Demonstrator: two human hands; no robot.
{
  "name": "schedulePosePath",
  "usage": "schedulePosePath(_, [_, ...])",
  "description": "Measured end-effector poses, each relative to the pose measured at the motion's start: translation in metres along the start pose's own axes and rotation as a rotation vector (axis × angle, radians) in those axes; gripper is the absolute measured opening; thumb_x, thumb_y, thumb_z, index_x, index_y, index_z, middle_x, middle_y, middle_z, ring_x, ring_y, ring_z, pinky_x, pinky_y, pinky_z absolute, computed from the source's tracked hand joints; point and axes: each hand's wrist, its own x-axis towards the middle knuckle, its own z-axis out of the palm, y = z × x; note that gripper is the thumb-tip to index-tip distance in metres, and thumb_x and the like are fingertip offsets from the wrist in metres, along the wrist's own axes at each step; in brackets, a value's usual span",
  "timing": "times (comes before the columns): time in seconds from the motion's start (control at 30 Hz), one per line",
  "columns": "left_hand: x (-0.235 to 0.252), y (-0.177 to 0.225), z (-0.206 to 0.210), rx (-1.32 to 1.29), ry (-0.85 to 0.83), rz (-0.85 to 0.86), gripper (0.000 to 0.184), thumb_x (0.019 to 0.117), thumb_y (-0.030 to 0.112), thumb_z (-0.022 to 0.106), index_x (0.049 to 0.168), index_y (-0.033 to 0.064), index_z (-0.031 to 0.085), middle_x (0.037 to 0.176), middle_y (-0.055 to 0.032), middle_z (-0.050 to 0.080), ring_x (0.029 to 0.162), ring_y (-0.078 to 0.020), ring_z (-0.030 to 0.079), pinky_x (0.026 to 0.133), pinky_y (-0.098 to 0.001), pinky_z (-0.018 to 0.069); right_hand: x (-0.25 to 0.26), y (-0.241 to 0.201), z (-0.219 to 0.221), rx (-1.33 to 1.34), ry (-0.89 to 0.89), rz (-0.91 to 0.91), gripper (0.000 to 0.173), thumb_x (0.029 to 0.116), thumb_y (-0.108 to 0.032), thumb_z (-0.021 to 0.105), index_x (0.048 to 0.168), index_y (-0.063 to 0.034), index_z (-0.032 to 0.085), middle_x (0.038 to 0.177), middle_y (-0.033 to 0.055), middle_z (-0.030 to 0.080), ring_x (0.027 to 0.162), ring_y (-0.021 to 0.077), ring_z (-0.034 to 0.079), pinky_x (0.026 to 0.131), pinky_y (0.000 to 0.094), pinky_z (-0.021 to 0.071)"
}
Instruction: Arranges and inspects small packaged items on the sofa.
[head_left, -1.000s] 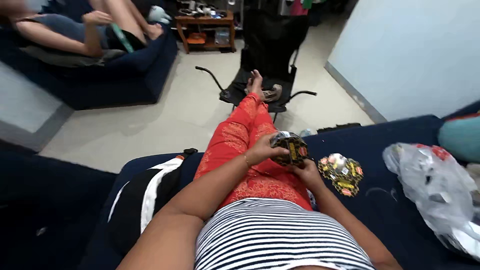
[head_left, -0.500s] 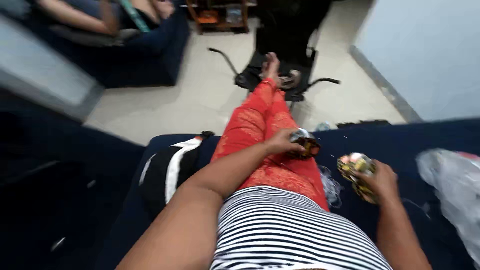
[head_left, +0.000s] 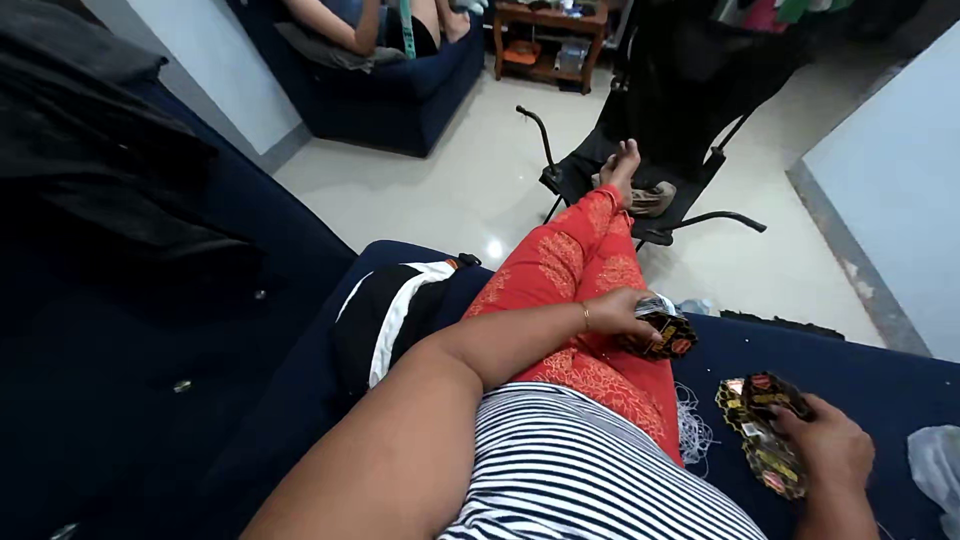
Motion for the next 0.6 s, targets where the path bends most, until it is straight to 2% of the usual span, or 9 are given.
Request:
schedulePosePath(0.1, [0.001,0.001,-0.002,-0.018,0.010,-0.027,0.050,0.0887,0.009,0.078,0.132,-0.0086,0.059,0.121,-0.0263,0.066,0.113,-0.0312,0.066,0.103,-0.0473,0.0499,0.000,-0.001,-0.016,0.335,0.016,0.037,0.038,0.0823,-0.004,0.082,0.114,0.0099,0.068,0.111,0.0334,0.066,0.105,0.0447,0.064,0.094,0.0648,0.0476])
schedulePosePath(0.17, [0.001,0.002,-0.001,-0.036,0.014,-0.049,0.050,0.0892,0.009,0.077,0.132,-0.0086,0.058,0.122,-0.0264,0.066,0.114,-0.0312,0.065,0.104,-0.0471,0.0496,-0.005,-0.005,-0.020,0.672,0.070,0.055,0.053,0.0737,0.007,0.079,0.122,0.0060,0.057,0.110,0.0178,0.065,0.095,0.0200,0.066,0.083,0.0412,0.0583])
schedulePosePath(0.23, [0.002,0.002,-0.001,-0.044,0.018,-0.046,0.049,0.0889,0.008,0.077,0.131,-0.0084,0.059,0.121,-0.0254,0.066,0.112,-0.0302,0.066,0.103,-0.0466,0.0503,-0.006,-0.014,-0.018,0.964,0.104,-0.030,0.067,0.0655,0.014,0.072,0.125,-0.0024,0.047,0.111,0.0032,0.063,0.094,0.0054,0.067,0.078,0.0275,0.0617])
schedulePosePath(0.27, [0.002,0.002,-0.001,-0.042,0.023,-0.035,0.048,0.0887,0.009,0.078,0.130,-0.0082,0.059,0.119,-0.0248,0.067,0.111,-0.0294,0.066,0.102,-0.0461,0.0508,-0.006,-0.019,-0.016,1.044,0.102,-0.108,0.074,0.0628,0.013,0.072,0.130,-0.0040,0.045,0.116,0.0006,0.063,0.100,0.0041,0.067,0.081,0.0254,0.0615])
schedulePosePath(0.33, [0.002,0.001,-0.001,-0.036,0.027,-0.030,0.048,0.0887,0.009,0.078,0.129,-0.0084,0.060,0.119,-0.0248,0.067,0.111,-0.0293,0.066,0.102,-0.0457,0.0509,-0.005,-0.025,-0.008,1.096,0.076,-0.257,0.077,0.0671,0.004,0.075,0.139,-0.0005,0.048,0.126,0.0010,0.063,0.110,0.0063,0.065,0.090,0.0251,0.0595])
schedulePosePath(0.37, [0.002,0.001,-0.001,-0.036,0.028,-0.037,0.049,0.0888,0.010,0.078,0.130,-0.0086,0.059,0.120,-0.0253,0.067,0.112,-0.0298,0.066,0.102,-0.0462,0.0505,-0.006,-0.031,-0.004,1.101,0.074,-0.286,0.064,0.0734,0.001,0.075,0.134,0.0000,0.054,0.122,-0.0006,0.067,0.108,0.0066,0.066,0.090,0.0254,0.0594])
schedulePosePath(0.47, [0.002,-0.001,0.000,-0.047,0.035,-0.043,0.050,0.0885,0.011,0.078,0.130,-0.0081,0.059,0.120,-0.0248,0.067,0.111,-0.0292,0.066,0.102,-0.0459,0.0508,-0.014,-0.060,0.006,1.096,0.115,-0.220,0.018,0.0877,-0.004,0.070,0.104,-0.0096,0.064,0.088,-0.0112,0.071,0.077,-0.0001,0.068,0.071,0.0206,0.0599])
schedulePosePath(0.53, [0.001,0.002,0.000,-0.064,0.042,-0.061,0.051,0.0887,0.010,0.078,0.132,-0.0079,0.058,0.121,-0.0248,0.066,0.112,-0.0291,0.066,0.103,-0.0456,0.0506,-0.017,-0.075,0.010,1.167,0.122,-0.157,0.014,0.0906,-0.003,0.067,0.089,-0.0140,0.060,0.074,-0.0112,0.068,0.065,-0.0004,0.065,0.063,0.0194,0.0579])
schedulePosePath(0.6, [0.001,0.001,0.000,-0.084,0.053,-0.078,0.052,0.0890,0.011,0.078,0.134,-0.0077,0.057,0.123,-0.0250,0.066,0.113,-0.0290,0.066,0.103,-0.0452,0.0506,-0.019,-0.084,0.012,1.297,0.078,-0.138,0.021,0.0898,0.001,0.063,0.082,-0.0175,0.056,0.072,-0.0096,0.067,0.064,0.0013,0.064,0.063,0.0205,0.0577])
